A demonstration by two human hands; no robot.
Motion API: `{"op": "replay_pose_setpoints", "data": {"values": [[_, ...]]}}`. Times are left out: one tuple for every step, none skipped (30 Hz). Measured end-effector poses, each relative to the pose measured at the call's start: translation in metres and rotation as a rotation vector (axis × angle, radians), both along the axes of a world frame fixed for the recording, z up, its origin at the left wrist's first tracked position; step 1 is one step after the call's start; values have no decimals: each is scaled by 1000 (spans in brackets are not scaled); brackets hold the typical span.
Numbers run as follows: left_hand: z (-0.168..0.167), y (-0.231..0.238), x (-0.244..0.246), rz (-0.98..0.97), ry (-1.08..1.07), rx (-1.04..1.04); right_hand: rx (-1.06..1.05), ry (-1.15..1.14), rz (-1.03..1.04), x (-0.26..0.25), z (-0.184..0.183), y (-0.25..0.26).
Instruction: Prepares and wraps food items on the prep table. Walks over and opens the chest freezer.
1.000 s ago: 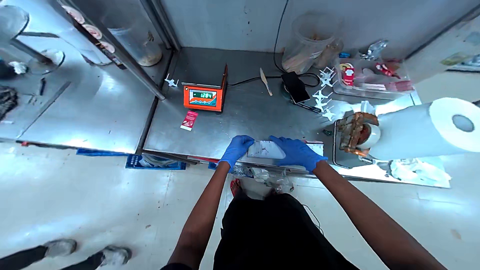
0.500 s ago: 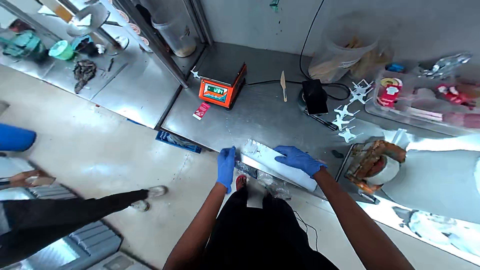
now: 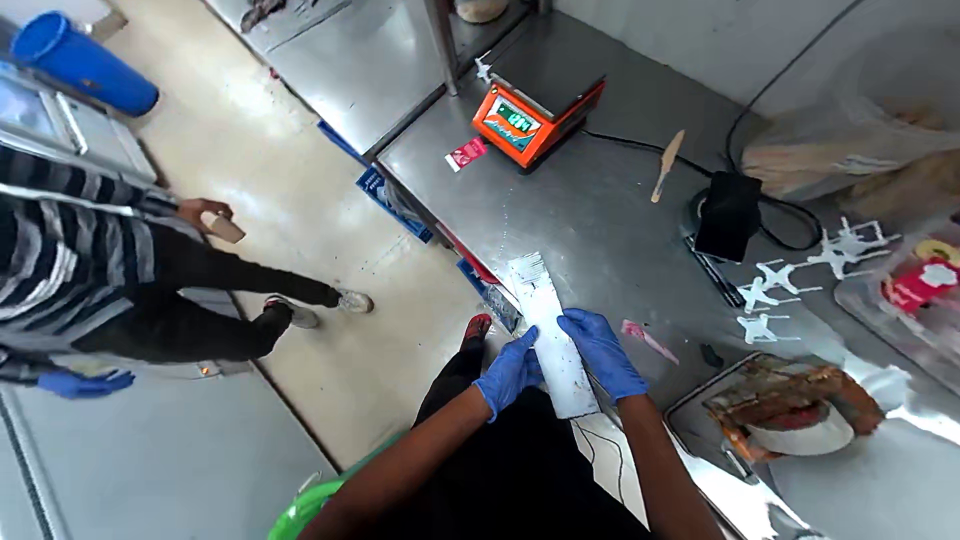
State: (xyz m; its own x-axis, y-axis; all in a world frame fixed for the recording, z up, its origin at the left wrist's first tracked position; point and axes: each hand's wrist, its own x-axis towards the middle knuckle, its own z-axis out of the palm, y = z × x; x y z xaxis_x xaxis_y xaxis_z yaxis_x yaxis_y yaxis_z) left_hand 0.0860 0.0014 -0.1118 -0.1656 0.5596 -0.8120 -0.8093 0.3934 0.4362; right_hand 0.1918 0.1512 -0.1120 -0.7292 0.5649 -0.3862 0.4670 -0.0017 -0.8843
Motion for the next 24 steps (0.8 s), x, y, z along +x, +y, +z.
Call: {"op": "replay_pose_setpoints", "data": {"values": [[-1,-2,1,36,42,13,9,20,-11,-3,1,-5],[-3,-4,2,71,97,29,8,52,-21,-6,1,-7],[-3,-7,2,95,167,45,-13,88,-30,-10,0,-8],[-1,-10,1,113,245,60,-42,120,-39,-15,1,-9],[3,-14,-3,131,326,85,-72,152,-50,-20,4,-11],[8,-20,-7,142,413,126,-92,196,-65,-27,8,-14],[16,-26,-14,147,503,179,-99,257,-83,-34,15,-19],[25,-32,-21,149,588,234,-91,330,-98,-42,23,-24],[35,-38,-29,156,662,293,-70,404,-97,-50,34,-30],[46,-44,-38,171,727,351,-35,468,-86,-59,47,-37],[58,-51,-46,194,784,396,-6,523,-74,-68,61,-43],[69,-58,-53,221,832,436,14,582,-62,-76,75,-51],[80,-66,-60,254,884,472,30,648,-43,-85,88,-59],[89,-75,-67,291,933,513,50,708,-11,-95,99,-68],[96,-83,-75,329,992,553,75,756,23,-104,108,-76],[102,-93,-83,362,1051,585,95,787,52,-114,117,-84],[108,-102,-91,391,1105,606,101,814,78,-125,125,-92],[113,-112,-99,415,1152,619,97,835,102,-135,130,-101],[117,-123,-107,438,1192,627,83,848,122,-146,134,-111],[119,-134,-114,461,1225,626,58,856,147,-158,137,-120],[121,-146,-123,484,1241,617,24,857,173,-171,138,-130],[122,-159,-131,502,1237,596,-17,848,198,-186,139,-140],[122,-173,-138,518,1215,558,-65,828,222,-200,139,-152],[122,-187,-144,527,1174,504,-100,791,252,-214,137,-163]]}}
